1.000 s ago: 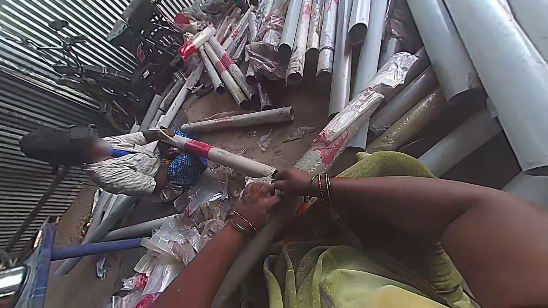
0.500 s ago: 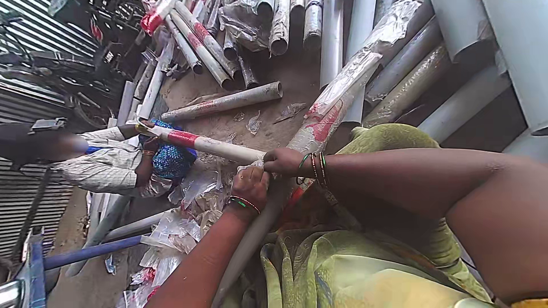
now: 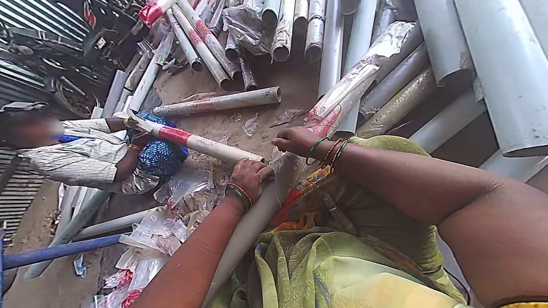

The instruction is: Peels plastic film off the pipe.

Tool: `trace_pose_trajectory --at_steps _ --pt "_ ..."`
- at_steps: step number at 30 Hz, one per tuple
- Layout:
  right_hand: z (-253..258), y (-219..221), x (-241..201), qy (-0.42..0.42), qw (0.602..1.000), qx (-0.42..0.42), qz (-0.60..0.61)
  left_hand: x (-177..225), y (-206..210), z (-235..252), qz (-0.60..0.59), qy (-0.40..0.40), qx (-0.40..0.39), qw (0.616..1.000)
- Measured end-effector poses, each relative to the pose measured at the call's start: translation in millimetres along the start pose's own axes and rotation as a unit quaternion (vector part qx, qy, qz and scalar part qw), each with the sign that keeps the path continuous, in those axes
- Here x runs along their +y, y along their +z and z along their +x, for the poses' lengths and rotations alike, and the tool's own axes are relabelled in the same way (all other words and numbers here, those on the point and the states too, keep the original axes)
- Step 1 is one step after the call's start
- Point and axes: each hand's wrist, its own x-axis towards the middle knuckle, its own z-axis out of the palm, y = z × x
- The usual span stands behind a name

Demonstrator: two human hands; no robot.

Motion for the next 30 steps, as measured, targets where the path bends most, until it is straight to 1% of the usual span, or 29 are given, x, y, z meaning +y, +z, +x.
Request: trace_pose_trajectory --at_steps 4,7,10,13,15,17,20,21,24,26,27,30 --pt "-6 -10 2 0.002 0.999 0.044 -0.010 -10 -1 0 -0.034 0.012 -0.030 0.999" --pt "-21 -19 2 -0.004 0.996 0.083 -0.016 -18 0 2 -0.079 0.004 -0.066 0.995" --pt "-53 -27 -8 -0.003 0.994 0.108 -0.011 -19 -6 4 -0.115 -0.027 -0.131 0.984" --pt "-98 -19 -8 -0.020 0.992 0.124 -0.033 -21 -4 1 -0.132 -0.046 -0.150 0.979" --pt "-132 -8 -8 0.006 0.994 0.093 -0.057 -16 -7 1 -0.146 -0.065 -0.167 0.973" --pt "-162 3 -16 0.076 0.993 0.023 -0.086 -14 -4 1 -0.158 -0.068 -0.160 0.972" --pt "-185 27 -21 0.171 0.966 -0.100 -0.169 -10 -7 4 -0.163 -0.085 -0.172 0.968" --pt "-189 37 -20 0.181 0.955 -0.117 -0.202 -8 -8 5 -0.159 -0.090 -0.176 0.967" --pt "-198 71 -13 0.149 0.949 -0.082 -0.267 3 -17 9 -0.119 -0.103 -0.202 0.967" --pt "-199 83 -13 0.138 0.952 -0.069 -0.263 13 -20 7 -0.075 -0.109 -0.196 0.972" --pt "-199 84 -14 0.141 0.958 -0.060 -0.241 17 -19 5 -0.047 -0.112 -0.188 0.975" --pt "-199 71 -22 0.188 0.976 -0.026 -0.108 31 -21 0 0.020 -0.123 -0.186 0.975"
